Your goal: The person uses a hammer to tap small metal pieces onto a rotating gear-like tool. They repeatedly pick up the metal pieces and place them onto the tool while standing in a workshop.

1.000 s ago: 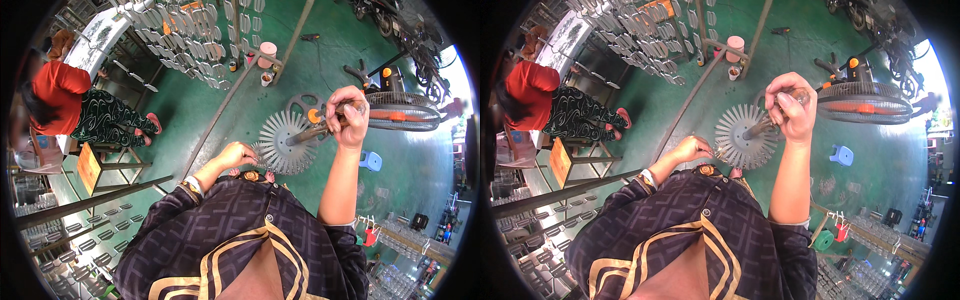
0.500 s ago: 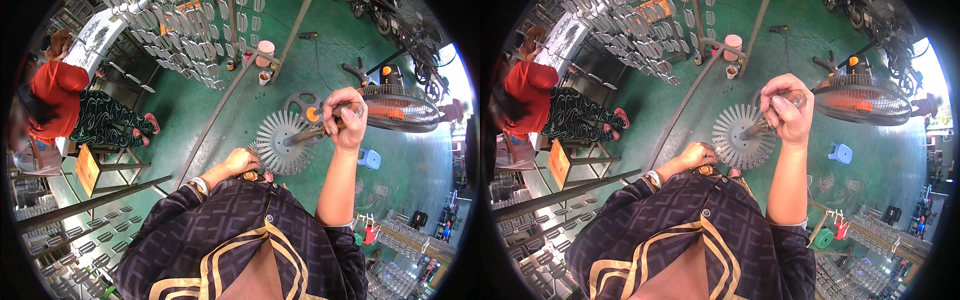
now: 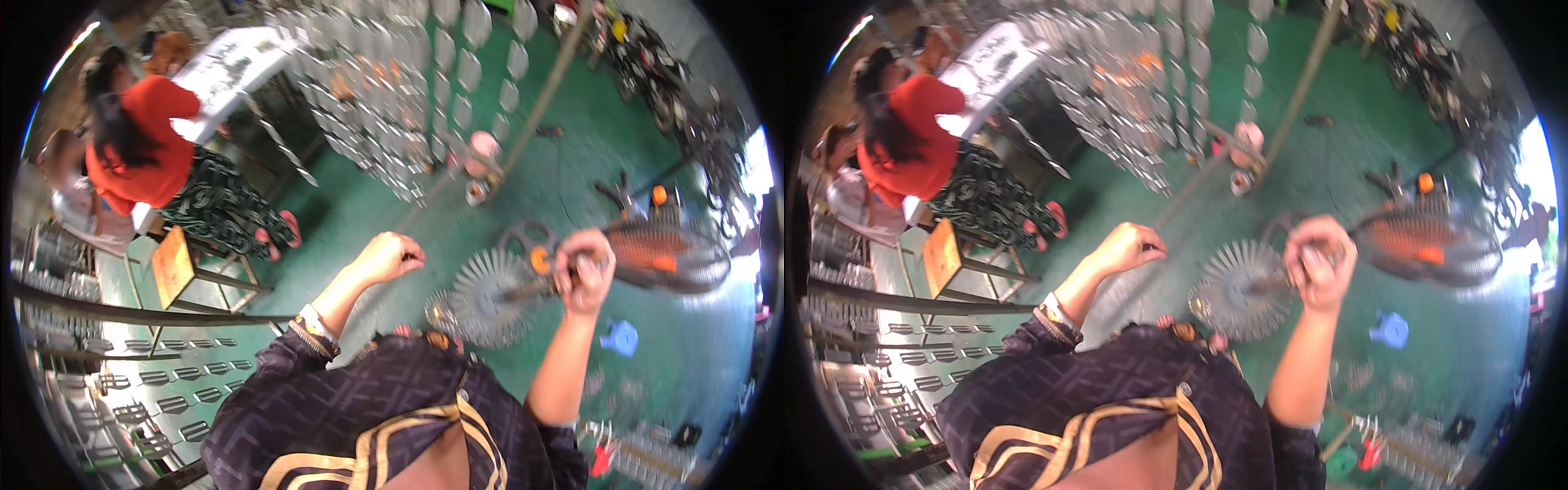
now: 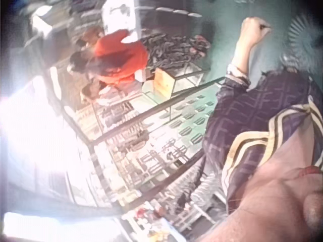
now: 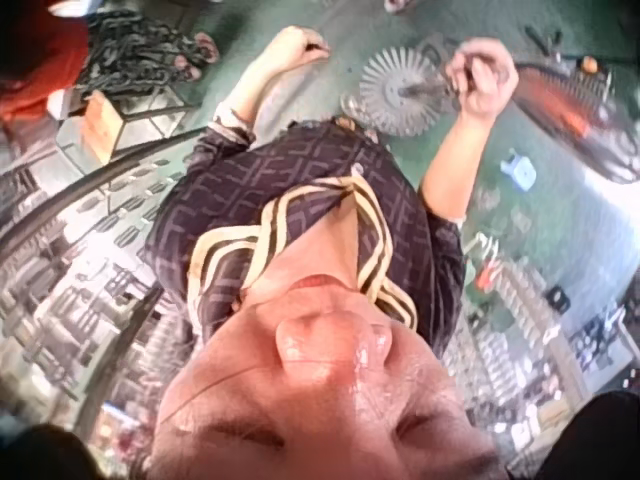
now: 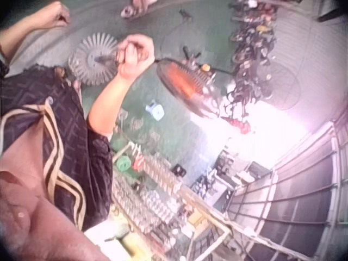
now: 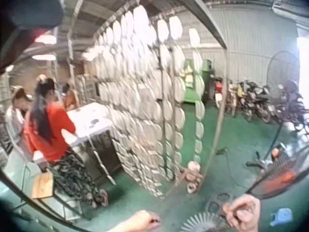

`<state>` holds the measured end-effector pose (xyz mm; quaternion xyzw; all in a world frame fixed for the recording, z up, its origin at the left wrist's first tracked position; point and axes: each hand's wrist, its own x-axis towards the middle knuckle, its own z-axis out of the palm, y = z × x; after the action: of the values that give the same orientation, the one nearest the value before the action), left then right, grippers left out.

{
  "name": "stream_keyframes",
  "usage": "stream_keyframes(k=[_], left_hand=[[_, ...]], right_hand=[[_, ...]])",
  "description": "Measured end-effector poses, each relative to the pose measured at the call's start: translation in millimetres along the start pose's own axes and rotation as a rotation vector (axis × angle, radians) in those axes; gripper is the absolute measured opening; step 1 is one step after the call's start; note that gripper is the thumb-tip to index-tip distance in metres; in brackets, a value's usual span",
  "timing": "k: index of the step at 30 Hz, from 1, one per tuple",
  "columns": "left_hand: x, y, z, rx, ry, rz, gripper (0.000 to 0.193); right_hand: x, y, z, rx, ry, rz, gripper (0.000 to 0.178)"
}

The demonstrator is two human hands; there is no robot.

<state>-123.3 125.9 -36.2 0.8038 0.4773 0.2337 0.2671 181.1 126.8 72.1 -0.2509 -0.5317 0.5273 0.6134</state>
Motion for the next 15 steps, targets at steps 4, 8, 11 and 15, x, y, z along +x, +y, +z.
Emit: stream_keyframes(k=[4, 8, 11, 15], left_hand=[[14, 58, -171, 0.181, 0.809, 0.097, 0.006], [10, 89, -317, 0.353, 1.535, 0.407, 0.013], [20, 117, -388, 0.665, 1.686, 0.184, 0.036], [48, 154, -428, 0.851, 1.697, -0.174, 0.036]], right_hand=[[0, -3, 0, -0.005, 0.030, -0.006, 0.029], [-1, -3, 1, 0.046, -0.004, 0.009, 0.028], [-1, -3, 4, 0.068, -0.017, 0.020, 0.027], [-3, -2, 2, 0.098, -0.029, 0.032, 0.024]])
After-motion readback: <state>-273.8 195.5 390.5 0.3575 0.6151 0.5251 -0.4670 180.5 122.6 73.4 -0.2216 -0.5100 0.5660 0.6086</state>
